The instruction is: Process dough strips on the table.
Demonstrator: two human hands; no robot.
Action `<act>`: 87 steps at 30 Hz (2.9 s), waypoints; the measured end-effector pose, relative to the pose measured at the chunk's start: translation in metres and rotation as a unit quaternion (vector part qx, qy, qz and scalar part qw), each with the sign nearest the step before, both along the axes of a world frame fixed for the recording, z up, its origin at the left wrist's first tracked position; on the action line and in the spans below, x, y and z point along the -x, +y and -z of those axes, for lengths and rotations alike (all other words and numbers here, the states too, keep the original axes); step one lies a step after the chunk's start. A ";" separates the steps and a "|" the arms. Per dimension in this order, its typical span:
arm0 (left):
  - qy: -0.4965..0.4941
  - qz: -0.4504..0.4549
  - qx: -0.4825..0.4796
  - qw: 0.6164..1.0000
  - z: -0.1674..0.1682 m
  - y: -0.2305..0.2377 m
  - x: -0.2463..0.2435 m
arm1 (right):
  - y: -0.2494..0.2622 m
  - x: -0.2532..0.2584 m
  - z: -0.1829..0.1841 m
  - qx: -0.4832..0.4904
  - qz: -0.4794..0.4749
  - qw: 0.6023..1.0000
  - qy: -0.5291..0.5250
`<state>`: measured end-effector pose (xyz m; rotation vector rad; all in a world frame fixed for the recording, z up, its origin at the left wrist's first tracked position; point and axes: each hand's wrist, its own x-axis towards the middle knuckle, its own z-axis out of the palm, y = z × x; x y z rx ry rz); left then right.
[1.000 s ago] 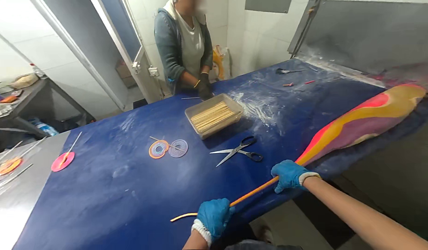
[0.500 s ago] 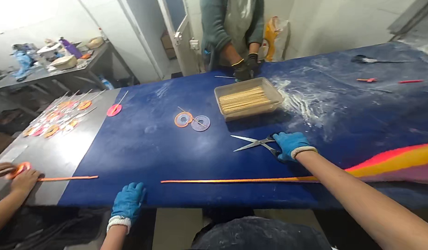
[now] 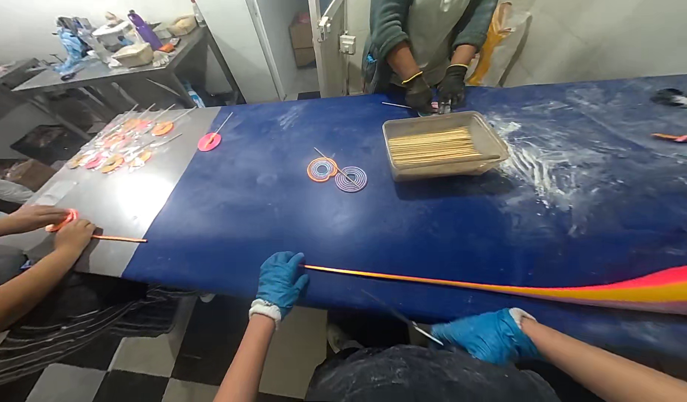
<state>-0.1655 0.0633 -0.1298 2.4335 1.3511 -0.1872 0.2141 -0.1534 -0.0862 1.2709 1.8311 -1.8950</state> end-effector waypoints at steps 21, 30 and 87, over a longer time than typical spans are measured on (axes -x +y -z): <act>-0.064 0.335 0.074 0.937 -0.002 -0.075 -0.197 | -0.042 0.040 0.029 -0.036 0.585 0.777 0.230; 0.012 0.285 -0.062 0.957 0.004 0.017 -0.034 | -0.018 -0.030 -0.027 -0.110 0.360 0.836 -0.400; 0.014 0.369 0.109 0.923 -0.004 -0.129 -0.300 | -0.045 -0.144 -0.002 -0.183 0.092 0.834 -0.512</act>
